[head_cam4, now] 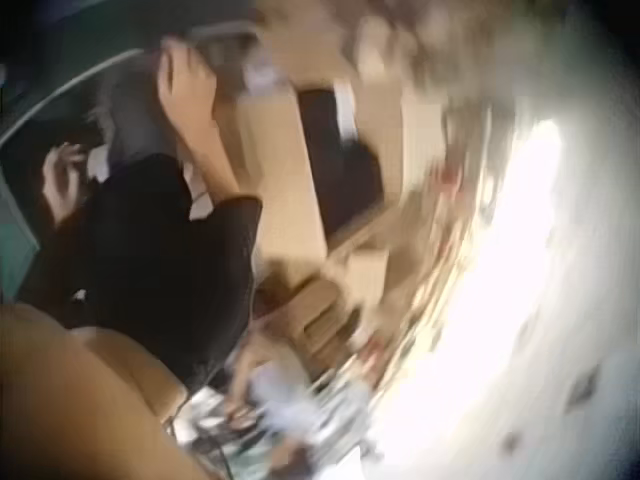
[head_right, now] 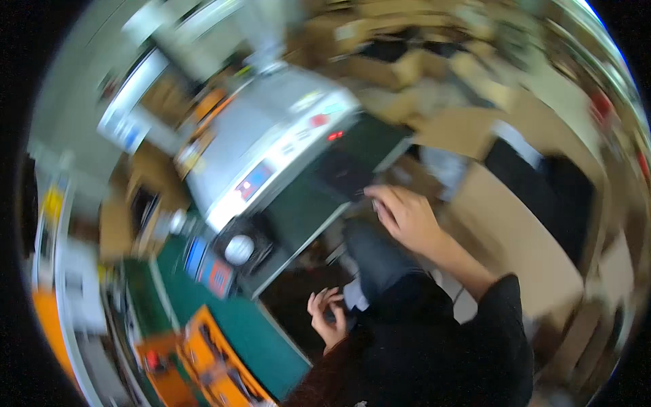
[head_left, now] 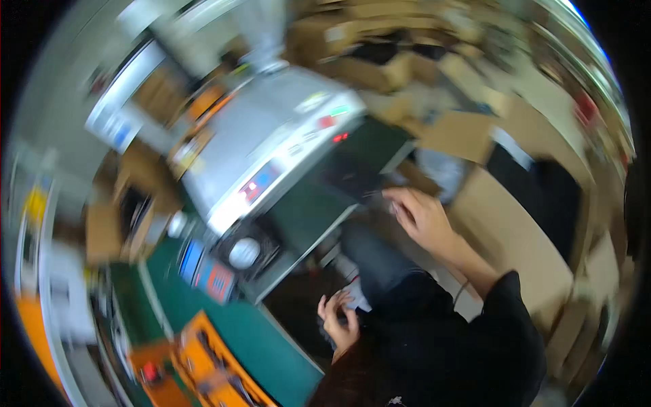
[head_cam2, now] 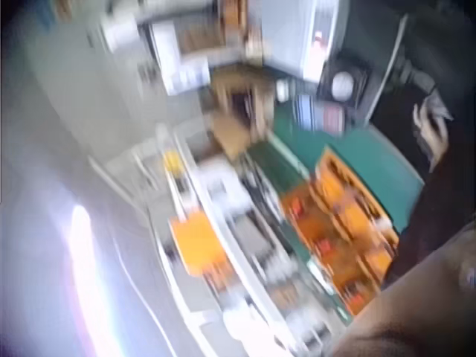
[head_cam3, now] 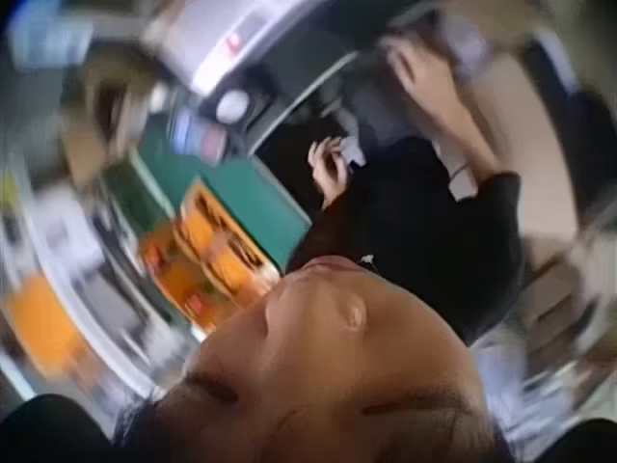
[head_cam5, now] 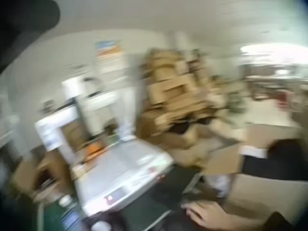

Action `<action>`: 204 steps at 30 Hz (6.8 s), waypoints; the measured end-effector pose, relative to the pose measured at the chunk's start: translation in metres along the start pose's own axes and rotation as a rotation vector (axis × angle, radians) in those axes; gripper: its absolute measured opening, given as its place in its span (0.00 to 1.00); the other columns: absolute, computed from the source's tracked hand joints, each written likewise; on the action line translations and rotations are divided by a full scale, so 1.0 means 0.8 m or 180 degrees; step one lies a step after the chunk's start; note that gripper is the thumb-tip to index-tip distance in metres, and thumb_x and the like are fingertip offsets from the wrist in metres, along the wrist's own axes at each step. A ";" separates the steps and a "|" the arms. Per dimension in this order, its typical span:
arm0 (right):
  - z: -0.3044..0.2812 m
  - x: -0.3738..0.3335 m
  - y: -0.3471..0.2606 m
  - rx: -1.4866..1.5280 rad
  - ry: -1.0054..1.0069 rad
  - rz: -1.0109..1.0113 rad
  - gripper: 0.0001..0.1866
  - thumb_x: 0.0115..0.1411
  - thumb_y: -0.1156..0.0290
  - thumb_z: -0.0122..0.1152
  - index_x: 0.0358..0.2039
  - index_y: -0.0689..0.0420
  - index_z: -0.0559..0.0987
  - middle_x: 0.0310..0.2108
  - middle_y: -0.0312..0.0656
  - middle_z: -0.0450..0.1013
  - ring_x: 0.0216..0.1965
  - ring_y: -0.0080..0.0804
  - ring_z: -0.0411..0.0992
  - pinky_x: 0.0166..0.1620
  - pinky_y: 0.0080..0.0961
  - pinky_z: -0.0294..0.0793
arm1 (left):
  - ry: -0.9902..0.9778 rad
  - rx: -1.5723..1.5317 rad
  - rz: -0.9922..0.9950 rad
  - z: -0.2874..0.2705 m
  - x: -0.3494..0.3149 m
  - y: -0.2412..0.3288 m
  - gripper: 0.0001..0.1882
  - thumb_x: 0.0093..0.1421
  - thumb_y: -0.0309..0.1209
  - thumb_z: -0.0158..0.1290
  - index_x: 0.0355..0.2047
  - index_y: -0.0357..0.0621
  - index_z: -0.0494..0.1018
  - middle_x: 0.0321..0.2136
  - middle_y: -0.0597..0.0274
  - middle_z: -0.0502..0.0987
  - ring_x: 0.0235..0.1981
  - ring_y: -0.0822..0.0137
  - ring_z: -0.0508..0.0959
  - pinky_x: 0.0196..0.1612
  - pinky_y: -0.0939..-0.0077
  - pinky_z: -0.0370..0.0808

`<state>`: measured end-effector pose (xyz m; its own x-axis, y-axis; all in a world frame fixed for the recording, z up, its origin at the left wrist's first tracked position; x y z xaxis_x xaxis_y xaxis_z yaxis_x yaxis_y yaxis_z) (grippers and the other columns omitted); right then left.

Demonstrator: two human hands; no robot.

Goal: The person takes frames from a box, attaches them onto screen panels, presses the assembled devices in toggle clamp jigs, and stacks the assembled devices on the workbench.

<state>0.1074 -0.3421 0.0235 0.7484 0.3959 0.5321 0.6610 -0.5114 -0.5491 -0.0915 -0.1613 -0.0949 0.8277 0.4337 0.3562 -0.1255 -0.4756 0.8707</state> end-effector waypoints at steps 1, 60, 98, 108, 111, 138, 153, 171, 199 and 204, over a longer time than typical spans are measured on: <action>-0.039 -0.008 0.021 -0.0400 0.0323 0.0307 0.13 0.55 0.75 0.55 0.43 0.55 0.72 0.31 0.46 0.73 0.32 0.44 0.73 0.33 0.34 0.73 | -0.0223 -0.0178 0.0044 0.011 0.012 -0.002 0.23 0.51 0.18 0.46 0.50 0.36 0.64 0.38 0.54 0.79 0.43 0.60 0.78 0.62 0.58 0.52; 0.039 -0.036 -0.073 -0.0185 -0.0468 -0.0657 0.12 0.53 0.64 0.59 0.38 0.51 0.75 0.39 0.37 0.69 0.40 0.34 0.69 0.43 0.37 0.67 | -0.2834 -0.3475 -0.2676 0.034 0.124 -0.007 0.46 0.57 0.51 0.48 0.66 0.39 0.40 0.60 0.50 0.57 0.60 0.57 0.60 0.61 0.66 0.59; 0.087 -0.101 -0.058 0.0437 -0.0958 0.0207 0.17 0.49 0.80 0.61 0.42 0.56 0.76 0.40 0.42 0.72 0.40 0.40 0.72 0.40 0.29 0.75 | -0.2240 -0.4452 -0.1752 0.050 0.186 -0.042 0.63 0.42 0.67 0.57 0.65 0.42 0.40 0.63 0.40 0.51 0.62 0.44 0.56 0.66 0.51 0.50; 0.066 -0.112 -0.035 0.0131 -0.0808 0.0208 0.16 0.54 0.77 0.59 0.45 0.56 0.75 0.44 0.41 0.70 0.42 0.39 0.71 0.42 0.30 0.73 | -0.1680 -0.4427 -0.2137 0.054 0.184 -0.067 0.40 0.59 0.46 0.53 0.64 0.43 0.48 0.59 0.36 0.59 0.64 0.47 0.57 0.66 0.58 0.52; 0.058 -0.103 -0.035 0.0452 -0.0321 0.0412 0.16 0.54 0.79 0.60 0.44 0.56 0.76 0.43 0.41 0.70 0.41 0.40 0.70 0.45 0.30 0.71 | -0.2435 -0.4173 -0.1731 0.057 0.182 -0.049 0.43 0.58 0.50 0.53 0.64 0.44 0.46 0.61 0.36 0.56 0.64 0.47 0.57 0.66 0.57 0.52; 0.036 -0.074 0.043 0.1565 0.1289 0.0608 0.10 0.55 0.87 0.53 0.38 0.64 0.75 0.37 0.45 0.67 0.34 0.31 0.70 0.34 0.19 0.68 | -0.1230 -0.0819 -0.0472 -0.023 0.301 0.065 0.14 0.59 0.16 0.46 0.46 0.29 0.66 0.42 0.50 0.77 0.45 0.66 0.77 0.52 0.76 0.70; 0.028 -0.109 0.079 0.1767 0.1527 0.0941 0.08 0.61 0.77 0.50 0.41 0.65 0.71 0.41 0.43 0.62 0.28 0.19 0.64 0.31 0.14 0.67 | -0.0787 -0.0698 -0.0448 -0.003 0.359 0.074 0.17 0.61 0.22 0.51 0.50 0.27 0.66 0.44 0.49 0.76 0.46 0.67 0.76 0.54 0.78 0.70; 0.007 -0.111 0.058 0.1542 0.1540 0.1014 0.09 0.57 0.83 0.54 0.40 0.64 0.73 0.37 0.44 0.65 0.32 0.28 0.66 0.34 0.19 0.66 | 0.0293 0.1720 0.0305 -0.019 0.591 -0.009 0.43 0.58 0.54 0.48 0.55 0.21 0.56 0.50 0.31 0.67 0.55 0.44 0.67 0.58 0.64 0.62; -0.012 -0.123 0.070 0.1199 0.1729 0.1448 0.06 0.57 0.82 0.54 0.36 0.65 0.74 0.36 0.44 0.65 0.35 0.31 0.68 0.35 0.21 0.68 | -0.0205 0.2515 -0.1316 0.074 0.671 0.025 0.76 0.33 0.78 0.49 0.66 0.42 0.24 0.61 0.31 0.53 0.59 0.36 0.59 0.59 0.48 0.56; -0.003 -0.085 0.053 0.1006 0.1731 0.0851 0.09 0.54 0.83 0.56 0.37 0.64 0.76 0.36 0.44 0.65 0.34 0.32 0.69 0.34 0.21 0.70 | -0.0013 0.2933 -0.1197 0.065 0.691 -0.015 0.77 0.37 0.66 0.60 0.62 0.41 0.13 0.58 0.30 0.57 0.58 0.44 0.64 0.60 0.61 0.59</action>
<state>0.0841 -0.3926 -0.0342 0.8089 -0.1949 0.5547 0.5032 -0.2583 -0.8246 0.3956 0.0445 0.0737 0.7284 0.6765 0.1085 0.6180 -0.7170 0.3224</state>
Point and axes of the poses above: each hand's wrist, its own x-axis towards the middle knuckle, its own z-axis out of the palm, y = z × x, the point moved 2 cm from there along x, towards the middle knuckle
